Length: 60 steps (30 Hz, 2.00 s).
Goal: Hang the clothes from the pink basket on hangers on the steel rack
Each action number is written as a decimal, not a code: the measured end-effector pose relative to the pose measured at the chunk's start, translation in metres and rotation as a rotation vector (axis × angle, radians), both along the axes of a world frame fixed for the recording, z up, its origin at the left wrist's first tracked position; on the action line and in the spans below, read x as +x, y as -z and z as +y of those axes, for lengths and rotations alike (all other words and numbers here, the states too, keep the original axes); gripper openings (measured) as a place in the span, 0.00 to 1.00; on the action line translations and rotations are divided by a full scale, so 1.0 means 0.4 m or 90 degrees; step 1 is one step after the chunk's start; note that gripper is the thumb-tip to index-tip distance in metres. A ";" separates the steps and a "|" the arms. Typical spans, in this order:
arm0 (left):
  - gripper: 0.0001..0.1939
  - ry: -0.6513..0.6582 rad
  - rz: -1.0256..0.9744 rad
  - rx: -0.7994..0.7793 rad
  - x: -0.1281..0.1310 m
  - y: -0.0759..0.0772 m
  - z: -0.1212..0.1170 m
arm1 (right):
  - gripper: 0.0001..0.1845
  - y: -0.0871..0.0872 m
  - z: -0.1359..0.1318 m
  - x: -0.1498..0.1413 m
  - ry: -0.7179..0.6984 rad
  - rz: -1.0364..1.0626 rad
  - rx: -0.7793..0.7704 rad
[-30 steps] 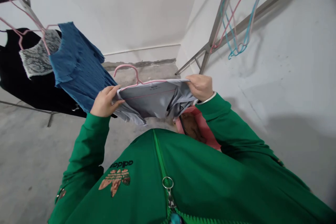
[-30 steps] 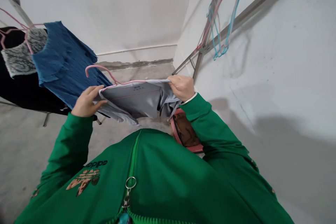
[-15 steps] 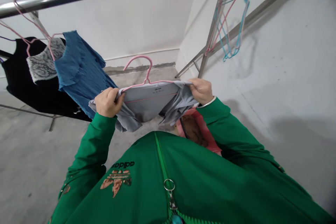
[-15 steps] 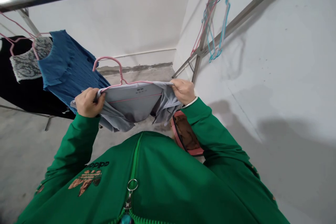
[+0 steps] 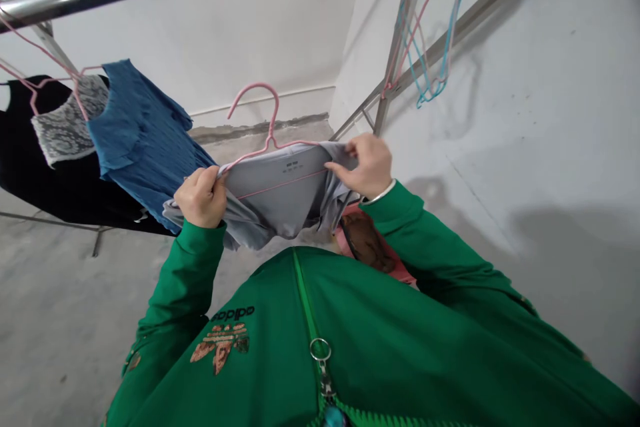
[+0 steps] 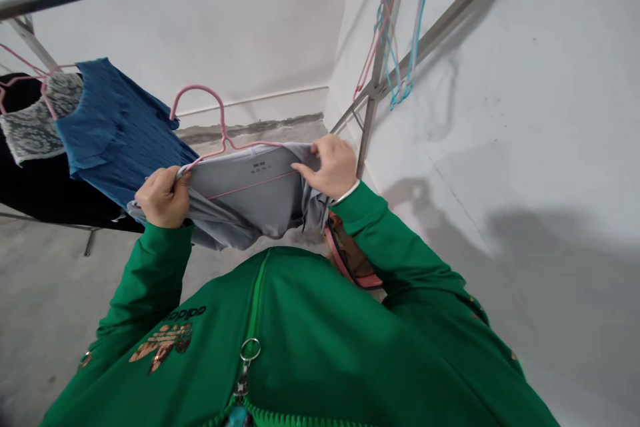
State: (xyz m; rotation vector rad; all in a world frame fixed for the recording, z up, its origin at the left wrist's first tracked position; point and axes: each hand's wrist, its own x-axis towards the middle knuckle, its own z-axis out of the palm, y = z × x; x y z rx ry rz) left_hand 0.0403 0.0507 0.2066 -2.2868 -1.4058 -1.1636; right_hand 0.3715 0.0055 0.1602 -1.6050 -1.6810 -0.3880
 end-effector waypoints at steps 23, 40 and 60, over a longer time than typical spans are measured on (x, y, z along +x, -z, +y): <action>0.16 -0.060 -0.047 0.104 -0.091 0.004 0.013 | 0.23 0.081 0.048 0.045 -0.212 1.049 -0.026; 0.14 0.015 -0.029 0.038 -0.078 0.015 -0.006 | 0.23 -0.042 0.002 0.042 -0.263 0.040 -0.146; 0.28 0.073 0.089 -0.005 -0.051 0.109 0.022 | 0.20 -0.034 -0.062 0.061 -0.224 0.230 -0.210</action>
